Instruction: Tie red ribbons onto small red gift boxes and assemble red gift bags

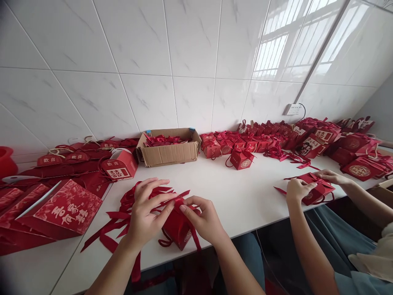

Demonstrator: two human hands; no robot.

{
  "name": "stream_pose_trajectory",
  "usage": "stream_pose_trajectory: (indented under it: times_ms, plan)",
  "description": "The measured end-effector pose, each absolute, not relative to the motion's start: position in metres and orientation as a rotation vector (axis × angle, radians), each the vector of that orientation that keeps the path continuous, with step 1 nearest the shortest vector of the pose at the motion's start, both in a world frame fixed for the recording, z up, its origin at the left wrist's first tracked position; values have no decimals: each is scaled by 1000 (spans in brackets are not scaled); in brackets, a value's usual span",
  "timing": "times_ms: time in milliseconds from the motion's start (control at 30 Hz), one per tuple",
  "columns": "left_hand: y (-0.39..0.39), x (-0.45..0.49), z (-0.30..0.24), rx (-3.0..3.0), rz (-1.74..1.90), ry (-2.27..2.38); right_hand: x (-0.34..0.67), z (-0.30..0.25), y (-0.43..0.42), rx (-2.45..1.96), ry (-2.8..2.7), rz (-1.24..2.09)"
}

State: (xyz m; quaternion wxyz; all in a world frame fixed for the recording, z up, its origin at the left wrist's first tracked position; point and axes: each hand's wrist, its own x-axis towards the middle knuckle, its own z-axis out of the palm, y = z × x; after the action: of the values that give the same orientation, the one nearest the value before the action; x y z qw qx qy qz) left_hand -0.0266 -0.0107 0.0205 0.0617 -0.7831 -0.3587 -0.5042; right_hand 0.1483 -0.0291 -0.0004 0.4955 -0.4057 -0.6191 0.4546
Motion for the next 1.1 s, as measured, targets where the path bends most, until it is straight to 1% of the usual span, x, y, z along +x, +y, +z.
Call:
stream_pose_trajectory:
  times_ms: [67, 200, 267, 367, 433, 500, 600, 667, 733, 967, 1100]
  plan:
    - [-12, -34, 19, -2419, -1557, -1160, 153, 5, -33, -940, -1447, 1056]
    - [-18, -53, -4, -2622, -1388, -1517, 171, 27, -55, -822, -1358, 952]
    - [-21, -60, -18, -2660, -1358, -1667, 180, 41, -71, -757, -1279, 856]
    - [-25, -63, -35, -2619, -1480, -1751, 186, 57, -86, -559, -1214, 729]
    - [-26, -62, -40, -2547, -1597, -1779, 183, 59, -82, -453, -1186, 761]
    - [-26, -60, -42, -2451, -1701, -1863, 174, 53, -67, -544, -1178, 899]
    - [-26, -59, -42, -2339, -1820, -2025, 154, 34, -39, -955, -1388, 1070]
    - [-28, -58, -41, -2315, -1871, -2072, 141, 22, -24, -1190, -1605, 1039]
    - [-30, -57, -40, -2320, -1883, -2089, 131, 13, -17, -1329, -1748, 1000]
    - [-31, -53, -38, -2370, -1824, -2085, 123, 5, -16, -1387, -1865, 997]
    - [-35, -51, -37, -2417, -1867, -2077, 121, 3, -13, -1413, -1867, 982]
